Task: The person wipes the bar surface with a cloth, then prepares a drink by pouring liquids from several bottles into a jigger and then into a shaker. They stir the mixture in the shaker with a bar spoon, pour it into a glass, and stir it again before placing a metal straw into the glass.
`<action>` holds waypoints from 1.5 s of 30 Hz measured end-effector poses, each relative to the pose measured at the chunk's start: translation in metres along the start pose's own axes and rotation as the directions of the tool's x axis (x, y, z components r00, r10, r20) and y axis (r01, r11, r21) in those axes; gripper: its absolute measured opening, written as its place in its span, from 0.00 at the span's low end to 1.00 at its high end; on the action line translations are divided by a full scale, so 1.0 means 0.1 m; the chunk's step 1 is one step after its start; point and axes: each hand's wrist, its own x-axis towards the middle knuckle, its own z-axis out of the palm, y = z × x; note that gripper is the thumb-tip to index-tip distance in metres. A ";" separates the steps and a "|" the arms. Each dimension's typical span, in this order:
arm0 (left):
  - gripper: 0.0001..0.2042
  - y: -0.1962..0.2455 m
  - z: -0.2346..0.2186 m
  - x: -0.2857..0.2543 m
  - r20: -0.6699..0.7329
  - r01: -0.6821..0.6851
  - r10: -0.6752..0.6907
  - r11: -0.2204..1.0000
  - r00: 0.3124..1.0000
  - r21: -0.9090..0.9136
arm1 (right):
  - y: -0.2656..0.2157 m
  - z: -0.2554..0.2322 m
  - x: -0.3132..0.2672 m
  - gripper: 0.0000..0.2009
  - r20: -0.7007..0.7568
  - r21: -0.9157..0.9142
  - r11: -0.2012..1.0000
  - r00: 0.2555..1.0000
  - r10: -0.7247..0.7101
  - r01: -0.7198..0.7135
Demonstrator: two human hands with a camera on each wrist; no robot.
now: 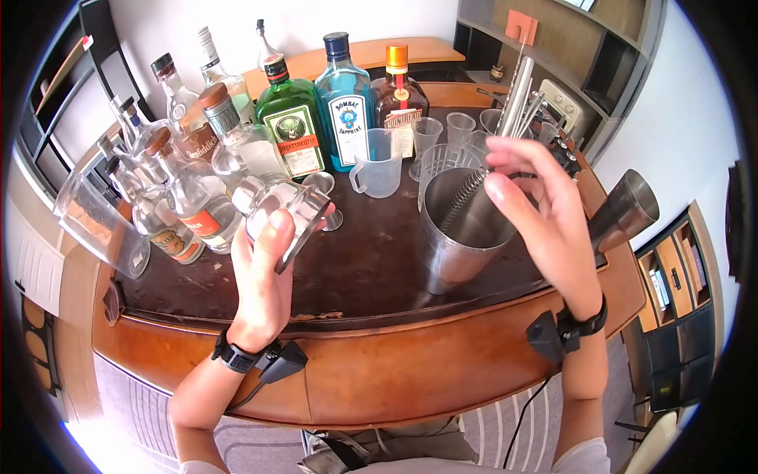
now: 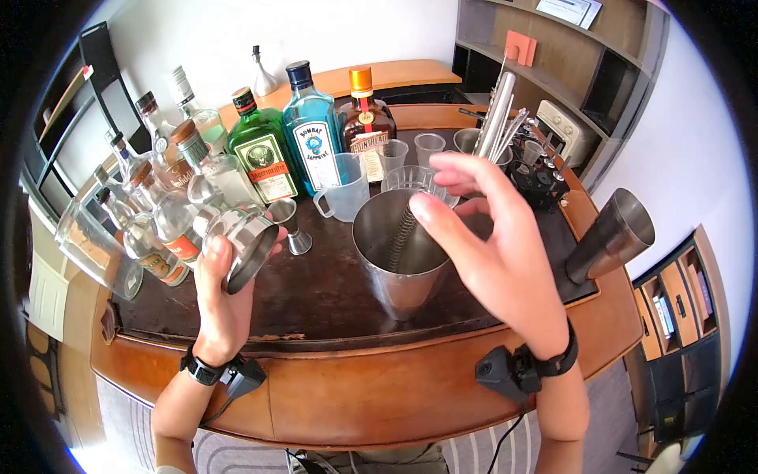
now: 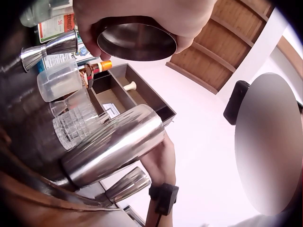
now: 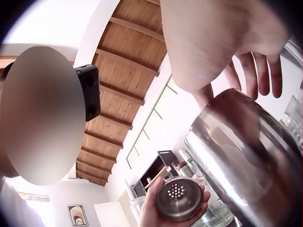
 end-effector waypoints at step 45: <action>0.26 -0.10 -0.17 -0.05 -0.035 0.062 -0.070 0.977 0.997 -0.203 | 0.16 -0.63 0.78 0.16 0.038 -0.439 0.888 0.991 -0.131 0.134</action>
